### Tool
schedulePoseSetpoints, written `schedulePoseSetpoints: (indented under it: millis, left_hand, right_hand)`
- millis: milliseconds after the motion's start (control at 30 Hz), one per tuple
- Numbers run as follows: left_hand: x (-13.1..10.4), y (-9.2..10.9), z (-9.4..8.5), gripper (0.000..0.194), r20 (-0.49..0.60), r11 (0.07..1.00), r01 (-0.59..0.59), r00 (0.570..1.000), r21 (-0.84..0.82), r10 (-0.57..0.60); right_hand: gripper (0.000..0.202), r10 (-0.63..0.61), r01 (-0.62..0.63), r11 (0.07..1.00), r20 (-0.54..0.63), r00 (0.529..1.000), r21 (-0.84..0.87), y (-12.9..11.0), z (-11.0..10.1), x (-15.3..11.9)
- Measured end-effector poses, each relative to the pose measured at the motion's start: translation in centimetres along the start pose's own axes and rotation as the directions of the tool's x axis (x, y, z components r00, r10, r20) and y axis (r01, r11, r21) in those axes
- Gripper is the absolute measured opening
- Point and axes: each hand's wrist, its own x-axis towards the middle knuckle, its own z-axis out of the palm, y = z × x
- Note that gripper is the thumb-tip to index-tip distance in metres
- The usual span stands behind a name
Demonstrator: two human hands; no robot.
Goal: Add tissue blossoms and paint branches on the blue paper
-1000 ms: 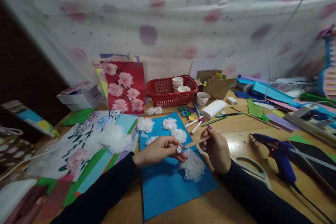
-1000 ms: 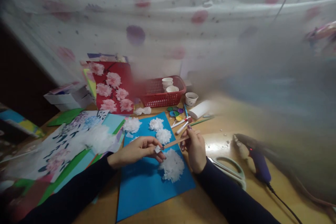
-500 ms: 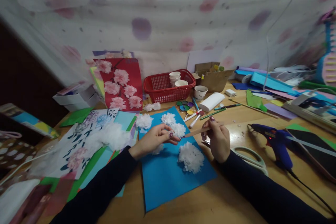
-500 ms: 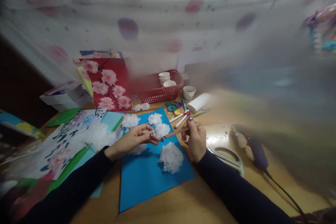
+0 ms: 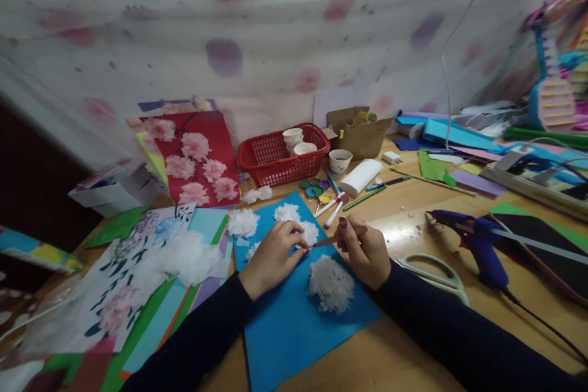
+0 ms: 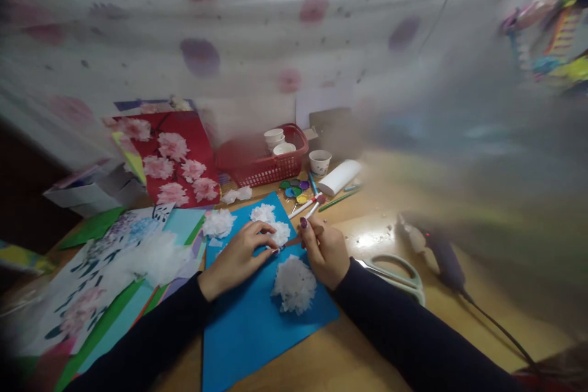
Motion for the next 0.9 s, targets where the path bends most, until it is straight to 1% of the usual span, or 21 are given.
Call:
schedulePoseSetpoints:
  millis: [133,267,400,767,867,900]
  left_hand:
    - [0.41,-0.65,0.64,0.009,-0.016,0.998,-0.025,1.000,0.055,0.026]
    - [0.51,-0.95,0.83,0.008,-0.018,0.995,-0.050,0.998,0.088,0.052]
    - [0.47,-1.02,1.00,0.007,-0.029,0.993,-0.057,0.998,0.107,0.061]
    - [0.65,-0.77,0.86,0.006,-0.026,0.995,-0.030,0.999,0.100,0.033]
    - [0.20,-0.63,0.45,0.009,-0.033,0.994,0.003,0.999,0.111,0.001]
    - [-0.05,-0.63,0.26,0.016,-0.034,0.993,0.020,0.999,0.118,-0.016]
  right_hand:
    - [0.037,-0.030,0.029,0.999,-0.027,0.999,-0.038,-0.01,-0.04,-0.12]
    - [0.035,-0.049,0.048,0.999,-0.037,0.998,-0.016,-0.07,-0.12,-0.34]
    - [0.034,-0.098,0.099,0.995,0.018,0.995,-0.025,-0.08,-0.18,-0.56]
    - [0.028,-0.233,0.250,0.944,0.105,0.967,-0.213,0.33,0.14,-0.43]
    - [0.025,-0.269,0.288,0.927,0.110,0.957,-0.239,0.20,0.15,-0.28]
    - [0.025,-0.270,0.289,0.926,0.110,0.957,-0.244,0.17,0.15,-0.28]
